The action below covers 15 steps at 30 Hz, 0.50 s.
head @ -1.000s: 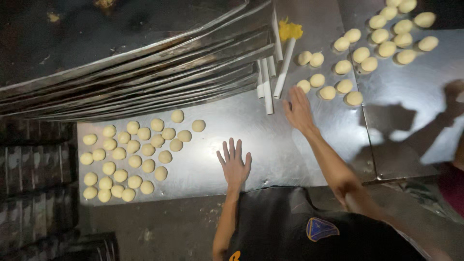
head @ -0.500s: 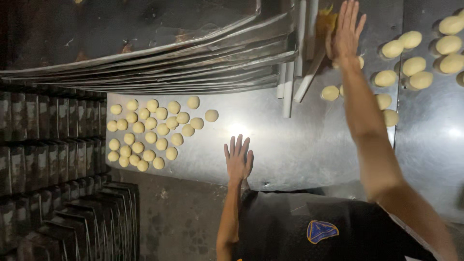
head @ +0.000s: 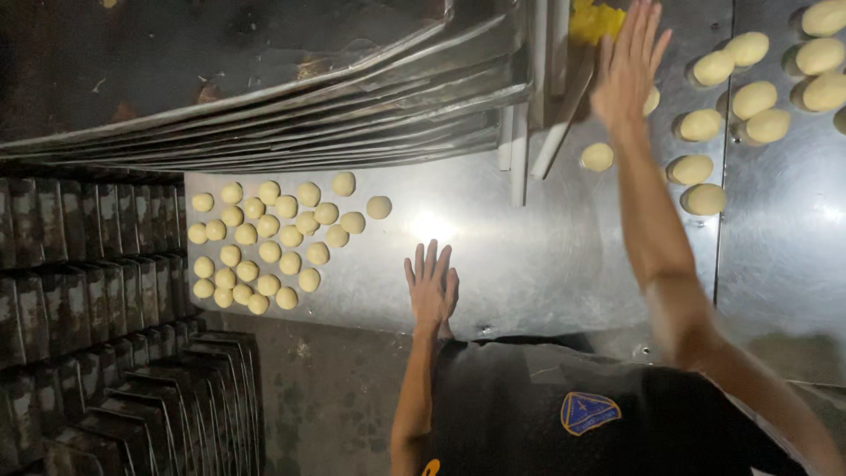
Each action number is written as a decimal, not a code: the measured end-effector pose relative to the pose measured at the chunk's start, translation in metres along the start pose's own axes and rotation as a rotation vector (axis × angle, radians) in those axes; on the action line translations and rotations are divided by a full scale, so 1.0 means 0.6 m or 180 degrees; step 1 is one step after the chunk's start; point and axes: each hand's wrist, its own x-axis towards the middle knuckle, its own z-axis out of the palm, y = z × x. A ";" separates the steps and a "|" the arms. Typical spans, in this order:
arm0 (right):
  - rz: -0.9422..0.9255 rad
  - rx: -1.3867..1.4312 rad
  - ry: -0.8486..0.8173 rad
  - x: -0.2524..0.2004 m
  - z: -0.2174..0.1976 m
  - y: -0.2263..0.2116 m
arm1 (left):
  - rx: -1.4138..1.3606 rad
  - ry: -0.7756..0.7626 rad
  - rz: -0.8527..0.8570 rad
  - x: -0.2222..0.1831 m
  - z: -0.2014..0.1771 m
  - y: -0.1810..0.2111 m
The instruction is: The person takes dough rounds from a table, flattens them by hand, and rolls them into flat circles using a small rolling pin. They then place the flattened dough onto a stacked baking tray.
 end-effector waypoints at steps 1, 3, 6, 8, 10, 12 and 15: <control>-0.0107 0.0028 0.0362 -0.032 -0.005 -0.021 | -0.0043 -0.0017 -0.0017 -0.003 0.000 0.000; -0.0745 0.0438 0.0814 -0.139 0.014 -0.086 | -0.0097 -0.0048 -0.0001 -0.003 0.001 -0.009; -0.0543 0.0588 -0.0839 -0.351 0.040 -0.203 | -0.0209 0.0048 0.0139 0.001 0.004 -0.035; -0.1141 0.0285 -0.2649 -0.475 0.054 -0.265 | -0.0668 0.0032 0.0377 0.010 -0.006 -0.070; -0.1759 0.0031 -0.2395 -0.505 0.065 -0.261 | -0.0569 0.0020 0.0562 0.023 -0.031 -0.113; -0.2399 -0.0258 -0.2144 -0.517 0.083 -0.260 | -0.0476 0.0046 0.0735 0.037 -0.048 -0.137; -0.1737 -0.0913 -0.1161 -0.490 0.136 -0.273 | -0.0666 0.0391 0.0539 0.037 -0.051 -0.150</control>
